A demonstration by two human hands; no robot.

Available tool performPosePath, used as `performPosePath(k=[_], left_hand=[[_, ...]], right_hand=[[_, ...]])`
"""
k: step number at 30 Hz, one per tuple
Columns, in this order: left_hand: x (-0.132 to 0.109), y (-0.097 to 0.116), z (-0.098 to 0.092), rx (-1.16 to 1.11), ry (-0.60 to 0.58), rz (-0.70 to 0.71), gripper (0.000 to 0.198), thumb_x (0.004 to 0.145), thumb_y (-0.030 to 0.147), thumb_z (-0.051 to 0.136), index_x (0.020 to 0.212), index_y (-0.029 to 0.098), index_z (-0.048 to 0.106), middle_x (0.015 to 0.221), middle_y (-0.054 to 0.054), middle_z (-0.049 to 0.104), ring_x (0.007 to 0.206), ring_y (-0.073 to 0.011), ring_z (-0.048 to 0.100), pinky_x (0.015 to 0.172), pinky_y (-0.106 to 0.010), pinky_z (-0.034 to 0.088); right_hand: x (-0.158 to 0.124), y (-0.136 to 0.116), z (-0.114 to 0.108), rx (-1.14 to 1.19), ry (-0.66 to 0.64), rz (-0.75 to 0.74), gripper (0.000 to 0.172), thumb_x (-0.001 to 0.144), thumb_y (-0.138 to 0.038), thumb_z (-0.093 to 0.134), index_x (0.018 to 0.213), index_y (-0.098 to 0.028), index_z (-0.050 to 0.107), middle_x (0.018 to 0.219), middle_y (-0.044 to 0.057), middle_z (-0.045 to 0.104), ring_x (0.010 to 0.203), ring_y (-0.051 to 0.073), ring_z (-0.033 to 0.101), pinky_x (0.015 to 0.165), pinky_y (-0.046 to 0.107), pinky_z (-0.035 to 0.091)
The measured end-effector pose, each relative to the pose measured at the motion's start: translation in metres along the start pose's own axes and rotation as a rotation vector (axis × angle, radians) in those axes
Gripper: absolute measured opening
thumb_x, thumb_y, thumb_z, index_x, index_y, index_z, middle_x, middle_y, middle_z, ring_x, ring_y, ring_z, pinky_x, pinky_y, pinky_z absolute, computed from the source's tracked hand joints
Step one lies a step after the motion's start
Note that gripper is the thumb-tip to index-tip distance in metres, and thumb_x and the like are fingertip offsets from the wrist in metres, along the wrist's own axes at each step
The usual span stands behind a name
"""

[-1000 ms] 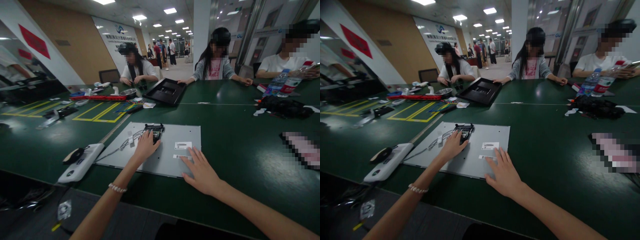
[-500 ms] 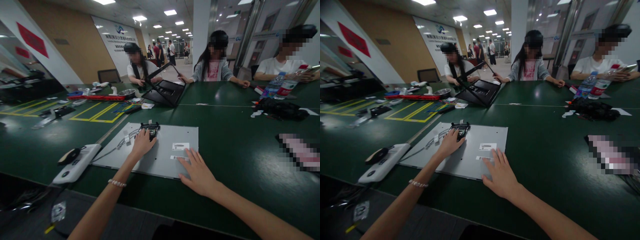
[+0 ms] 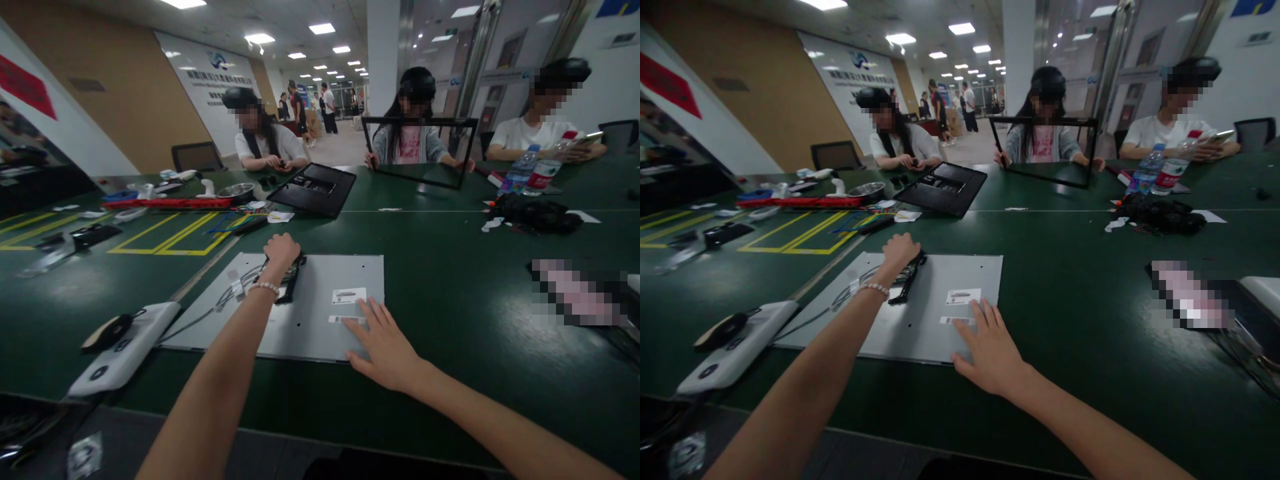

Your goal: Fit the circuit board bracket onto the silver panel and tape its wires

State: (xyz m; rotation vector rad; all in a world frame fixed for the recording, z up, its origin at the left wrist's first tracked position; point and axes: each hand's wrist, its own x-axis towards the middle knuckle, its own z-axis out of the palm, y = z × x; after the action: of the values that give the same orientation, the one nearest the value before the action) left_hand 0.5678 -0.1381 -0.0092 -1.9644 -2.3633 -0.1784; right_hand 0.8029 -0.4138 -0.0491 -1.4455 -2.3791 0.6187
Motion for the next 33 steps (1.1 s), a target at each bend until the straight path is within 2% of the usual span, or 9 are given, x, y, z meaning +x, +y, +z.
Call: performPosePath(k=[3,7,11,18,23,26,29,33], left_hand=[[0.024,0.001,0.006,0.003,-0.021,-0.145,0.055,0.081,0.030,0.061,0.123,-0.006,0.059,0.129,-0.038,0.051,0.121,-0.0471,0.049,0.093,-0.058,0.040],[0.044,-0.010,0.007,0.000,-0.048,-0.241,0.049,0.074,0.026,0.067,0.118,0.004,0.065,0.125,-0.033,0.058,0.119,-0.0477,0.052,0.092,-0.059,0.042],[0.049,-0.022,0.009,-0.025,-0.027,-0.195,0.037,0.076,0.025,0.066,0.110,0.010,0.069,0.119,-0.025,0.065,0.114,-0.0424,0.059,0.095,-0.056,0.041],[0.048,-0.031,0.013,-0.104,-0.011,-0.162,0.036,0.076,0.025,0.067,0.109,0.012,0.070,0.116,-0.024,0.067,0.111,-0.0393,0.062,0.088,-0.049,0.048],[0.052,-0.038,0.008,-0.133,-0.021,-0.081,0.032,0.083,0.032,0.062,0.109,0.016,0.071,0.120,-0.020,0.067,0.114,-0.0341,0.062,0.091,-0.041,0.049],[0.052,-0.033,0.008,-0.135,-0.079,-0.035,0.038,0.084,0.042,0.062,0.106,0.014,0.073,0.116,-0.020,0.069,0.114,-0.0345,0.063,0.089,-0.038,0.051],[0.053,-0.021,0.011,-0.127,-0.137,-0.040,0.048,0.073,0.048,0.073,0.104,0.011,0.073,0.110,-0.024,0.070,0.109,-0.0395,0.065,0.085,-0.040,0.054],[0.053,-0.007,0.014,-0.122,-0.159,-0.068,0.048,0.066,0.032,0.078,0.107,0.008,0.072,0.109,-0.028,0.069,0.105,-0.0415,0.066,0.082,-0.041,0.055]], right_hand=[[0.001,0.001,0.000,-0.002,0.015,-0.005,0.065,0.094,-0.055,0.047,0.151,-0.025,0.039,0.165,0.014,0.015,0.151,0.036,0.005,0.119,0.052,0.008],[0.003,0.001,0.000,-0.005,0.021,-0.003,0.066,0.094,-0.055,0.048,0.151,-0.025,0.038,0.165,0.014,0.014,0.151,0.037,0.004,0.119,0.053,0.008],[0.003,0.000,-0.001,0.006,0.004,-0.001,0.066,0.094,-0.057,0.045,0.152,-0.026,0.036,0.166,0.013,0.013,0.151,0.037,0.004,0.119,0.054,0.008],[0.001,0.002,0.003,-0.031,0.010,0.006,0.064,0.095,-0.055,0.046,0.151,-0.027,0.038,0.165,0.013,0.014,0.151,0.036,0.003,0.120,0.052,0.008],[0.002,0.004,0.008,-0.045,0.017,0.002,0.065,0.095,-0.057,0.045,0.151,-0.027,0.037,0.165,0.013,0.013,0.151,0.036,0.004,0.119,0.053,0.009],[0.002,0.003,0.008,-0.048,0.016,0.001,0.065,0.095,-0.056,0.045,0.151,-0.027,0.037,0.165,0.013,0.014,0.151,0.037,0.005,0.119,0.053,0.010],[0.002,0.001,0.006,-0.053,0.008,0.004,0.064,0.095,-0.055,0.046,0.151,-0.027,0.038,0.166,0.012,0.013,0.151,0.037,0.005,0.119,0.053,0.010],[0.002,0.001,0.006,-0.054,0.003,0.014,0.064,0.094,-0.056,0.047,0.151,-0.027,0.038,0.166,0.011,0.013,0.151,0.037,0.004,0.119,0.053,0.010]])
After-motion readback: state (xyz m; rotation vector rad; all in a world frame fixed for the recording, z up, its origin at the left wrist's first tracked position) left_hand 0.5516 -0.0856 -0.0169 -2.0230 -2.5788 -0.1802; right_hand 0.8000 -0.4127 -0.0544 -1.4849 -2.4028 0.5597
